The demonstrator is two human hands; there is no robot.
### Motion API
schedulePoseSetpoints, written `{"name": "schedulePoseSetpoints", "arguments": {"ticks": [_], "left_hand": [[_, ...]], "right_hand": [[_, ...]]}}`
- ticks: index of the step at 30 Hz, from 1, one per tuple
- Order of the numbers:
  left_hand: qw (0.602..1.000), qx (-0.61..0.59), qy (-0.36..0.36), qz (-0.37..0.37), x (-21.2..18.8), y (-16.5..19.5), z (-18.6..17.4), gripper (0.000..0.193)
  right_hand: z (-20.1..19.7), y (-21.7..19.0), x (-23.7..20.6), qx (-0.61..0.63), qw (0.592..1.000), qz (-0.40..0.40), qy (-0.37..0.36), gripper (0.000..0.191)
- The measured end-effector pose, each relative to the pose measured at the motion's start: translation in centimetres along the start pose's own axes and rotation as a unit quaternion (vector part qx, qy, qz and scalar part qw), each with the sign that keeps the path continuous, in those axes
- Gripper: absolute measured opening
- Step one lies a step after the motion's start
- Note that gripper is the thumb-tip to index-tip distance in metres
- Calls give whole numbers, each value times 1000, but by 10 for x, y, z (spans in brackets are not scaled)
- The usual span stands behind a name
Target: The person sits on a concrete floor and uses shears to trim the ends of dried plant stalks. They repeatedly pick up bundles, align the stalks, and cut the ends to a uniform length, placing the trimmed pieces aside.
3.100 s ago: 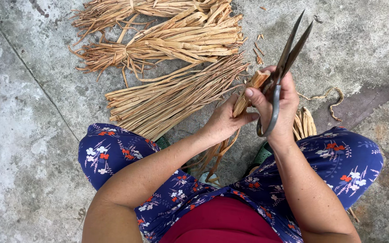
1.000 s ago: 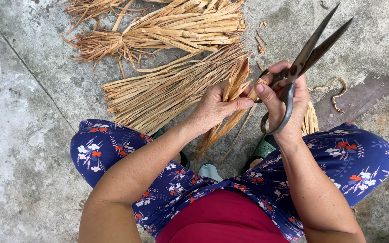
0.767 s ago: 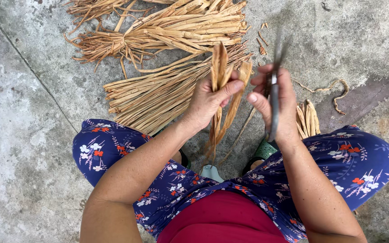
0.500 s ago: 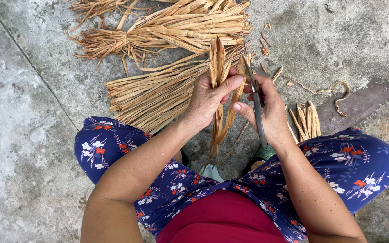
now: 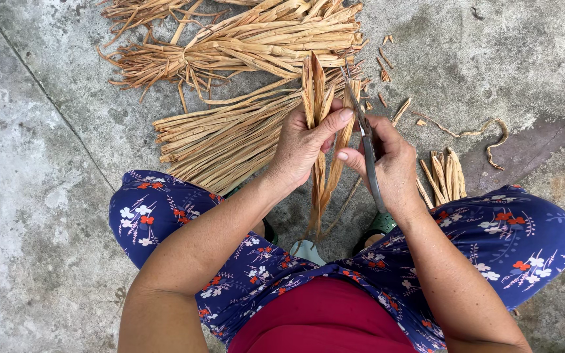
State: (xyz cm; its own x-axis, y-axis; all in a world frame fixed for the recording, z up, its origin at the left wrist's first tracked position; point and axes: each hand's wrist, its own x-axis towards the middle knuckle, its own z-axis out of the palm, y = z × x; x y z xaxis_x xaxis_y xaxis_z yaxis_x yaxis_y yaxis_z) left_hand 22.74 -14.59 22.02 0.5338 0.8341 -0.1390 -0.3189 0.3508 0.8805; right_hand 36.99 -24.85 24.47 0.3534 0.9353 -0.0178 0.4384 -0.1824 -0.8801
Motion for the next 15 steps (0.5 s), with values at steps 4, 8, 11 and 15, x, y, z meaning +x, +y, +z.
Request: {"name": "schedulePoseSetpoints", "arguments": {"ticks": [4,8,11,15], "left_hand": [[1000,-5,4,3,2,0,1,22],[1000,-23,0,1,2,0,0,22],[1000,-20,0,-2,3,-1,-2,22],[1000,-3,-14,-5,0,-5,-1,21]], "right_hand": [[1,2,-1,49,999,-15,18,52],[4,3,-2,68,998,-6,15,47],[5,2,-1,84,996,-29,15,46],[4,-1,-1,109,993,37,24,42]]}}
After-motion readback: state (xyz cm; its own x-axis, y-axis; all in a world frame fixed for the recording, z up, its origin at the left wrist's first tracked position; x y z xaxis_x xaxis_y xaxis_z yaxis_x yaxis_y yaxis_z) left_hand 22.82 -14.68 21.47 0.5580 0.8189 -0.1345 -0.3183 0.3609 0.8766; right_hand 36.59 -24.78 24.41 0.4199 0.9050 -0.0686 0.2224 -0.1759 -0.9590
